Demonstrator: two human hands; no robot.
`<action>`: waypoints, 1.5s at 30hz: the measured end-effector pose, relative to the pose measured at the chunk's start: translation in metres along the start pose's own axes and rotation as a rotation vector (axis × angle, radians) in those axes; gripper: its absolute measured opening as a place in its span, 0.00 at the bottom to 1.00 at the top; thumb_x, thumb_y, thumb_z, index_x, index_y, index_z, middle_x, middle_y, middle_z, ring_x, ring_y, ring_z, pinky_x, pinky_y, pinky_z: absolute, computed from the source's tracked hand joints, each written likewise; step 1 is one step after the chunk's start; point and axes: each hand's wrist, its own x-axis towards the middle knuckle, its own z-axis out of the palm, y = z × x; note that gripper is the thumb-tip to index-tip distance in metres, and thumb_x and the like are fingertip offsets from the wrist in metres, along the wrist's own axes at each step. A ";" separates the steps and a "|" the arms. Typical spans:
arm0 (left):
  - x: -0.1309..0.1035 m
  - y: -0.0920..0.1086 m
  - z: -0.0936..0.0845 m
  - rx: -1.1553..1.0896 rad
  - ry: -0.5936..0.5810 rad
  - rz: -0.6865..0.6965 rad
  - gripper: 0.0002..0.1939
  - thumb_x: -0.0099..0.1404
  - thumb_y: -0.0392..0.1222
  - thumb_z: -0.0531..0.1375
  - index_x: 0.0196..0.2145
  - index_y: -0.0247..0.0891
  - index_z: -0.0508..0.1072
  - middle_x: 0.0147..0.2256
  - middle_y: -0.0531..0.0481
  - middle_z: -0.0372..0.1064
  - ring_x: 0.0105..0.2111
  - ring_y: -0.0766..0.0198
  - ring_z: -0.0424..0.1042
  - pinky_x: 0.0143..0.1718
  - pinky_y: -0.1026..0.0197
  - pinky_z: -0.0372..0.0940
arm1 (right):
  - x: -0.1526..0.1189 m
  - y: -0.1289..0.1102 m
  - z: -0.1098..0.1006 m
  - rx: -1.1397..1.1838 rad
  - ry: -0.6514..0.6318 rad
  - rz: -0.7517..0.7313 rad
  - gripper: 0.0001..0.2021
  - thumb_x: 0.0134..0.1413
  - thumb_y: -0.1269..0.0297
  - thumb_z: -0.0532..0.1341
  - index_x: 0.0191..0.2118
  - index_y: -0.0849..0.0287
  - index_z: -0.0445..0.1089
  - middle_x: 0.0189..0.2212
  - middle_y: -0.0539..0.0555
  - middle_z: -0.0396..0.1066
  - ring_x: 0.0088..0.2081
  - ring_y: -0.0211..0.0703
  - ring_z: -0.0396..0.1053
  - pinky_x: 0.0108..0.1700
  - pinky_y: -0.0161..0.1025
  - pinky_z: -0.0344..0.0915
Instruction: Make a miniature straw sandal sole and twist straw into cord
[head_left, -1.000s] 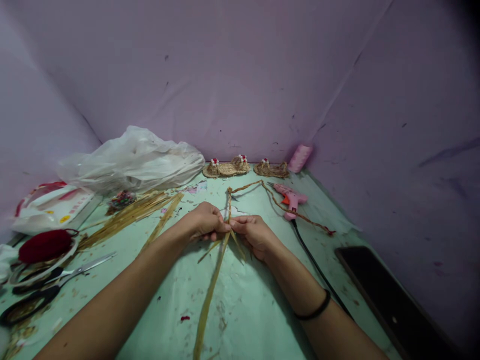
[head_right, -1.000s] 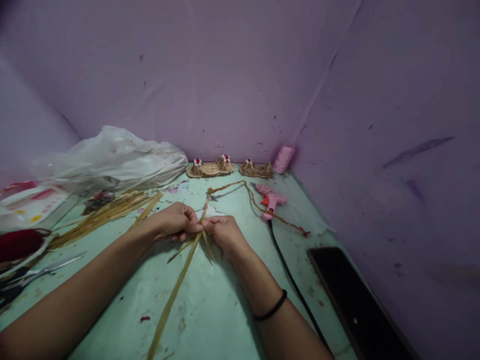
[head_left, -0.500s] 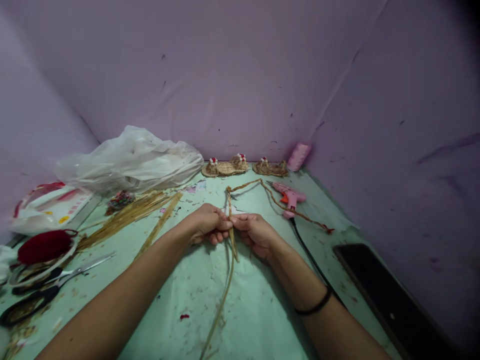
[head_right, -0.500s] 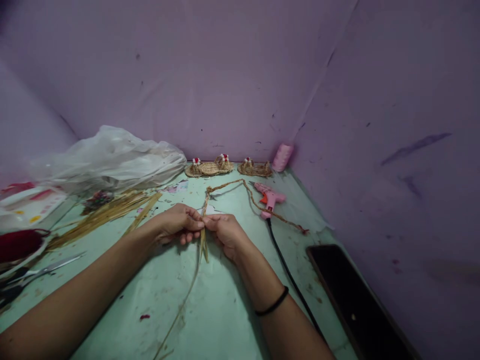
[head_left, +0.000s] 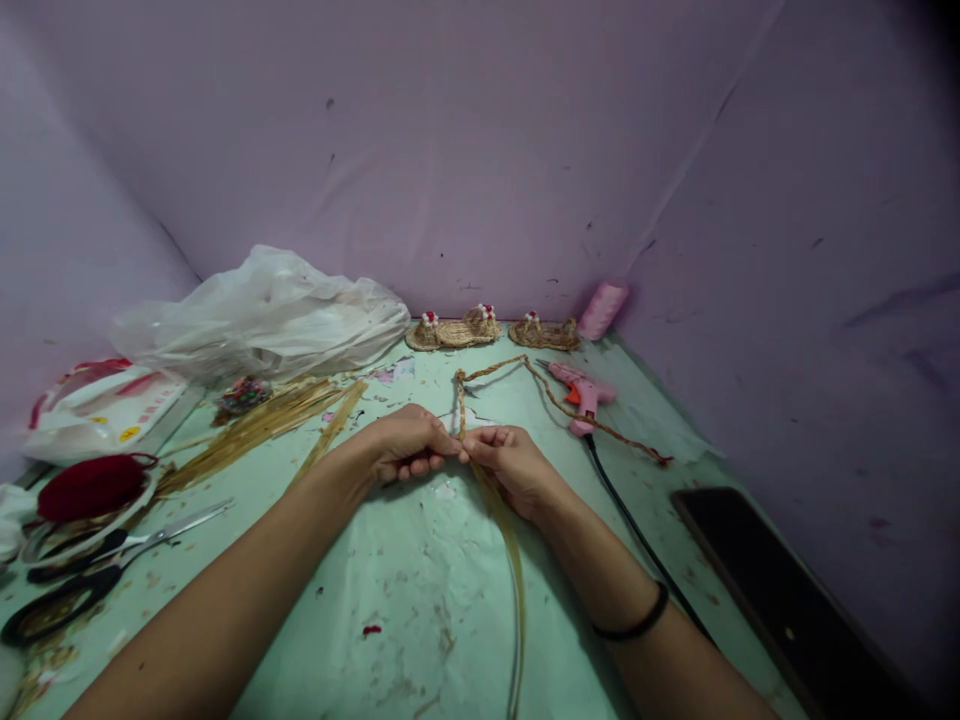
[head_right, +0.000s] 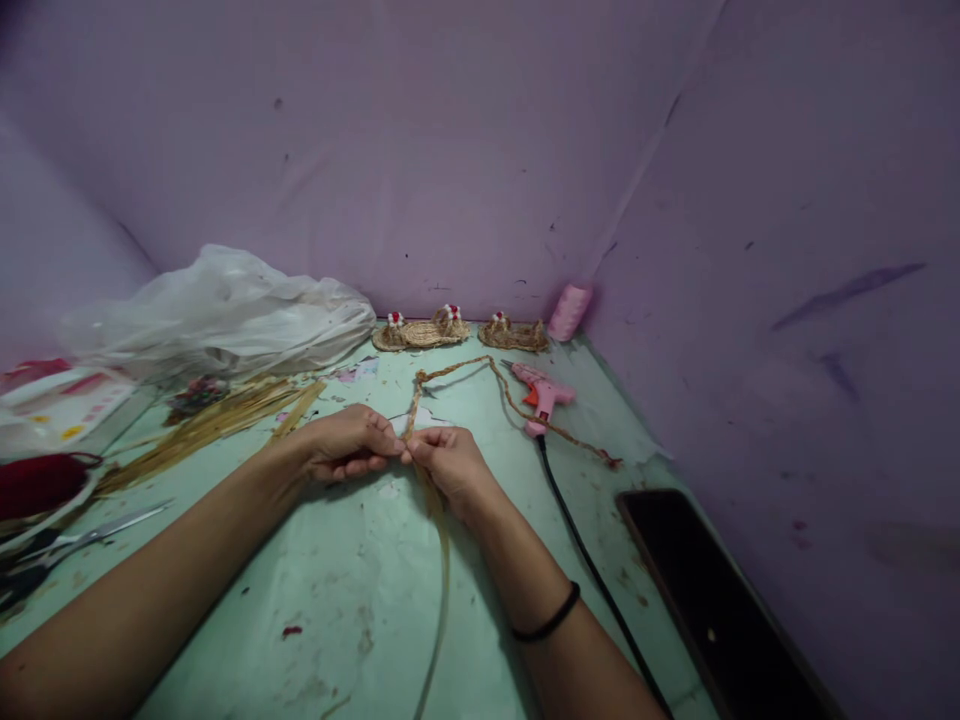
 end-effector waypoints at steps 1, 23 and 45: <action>0.001 -0.002 -0.001 -0.035 -0.021 0.019 0.10 0.44 0.43 0.60 0.24 0.34 0.70 0.13 0.58 0.56 0.09 0.75 0.48 0.09 0.70 0.39 | -0.001 0.000 0.000 -0.001 0.003 -0.017 0.08 0.34 0.64 0.61 0.17 0.62 0.64 0.10 0.43 0.54 0.14 0.28 0.44 0.19 0.32 0.35; 0.000 -0.004 0.031 -0.046 0.378 0.159 0.07 0.39 0.31 0.54 0.11 0.36 0.56 0.08 0.61 0.41 0.10 0.77 0.42 0.12 0.68 0.35 | -0.017 -0.015 0.004 -0.891 0.346 -0.174 0.08 0.37 0.67 0.57 0.17 0.63 0.71 0.14 0.53 0.67 0.18 0.36 0.60 0.19 0.32 0.48; -0.003 -0.013 0.008 -0.232 0.081 0.159 0.05 0.40 0.37 0.55 0.15 0.36 0.60 0.09 0.61 0.45 0.09 0.77 0.42 0.11 0.68 0.34 | -0.010 -0.022 0.012 -0.004 0.033 0.157 0.06 0.42 0.69 0.54 0.22 0.63 0.66 0.19 0.55 0.67 0.21 0.36 0.64 0.26 0.34 0.62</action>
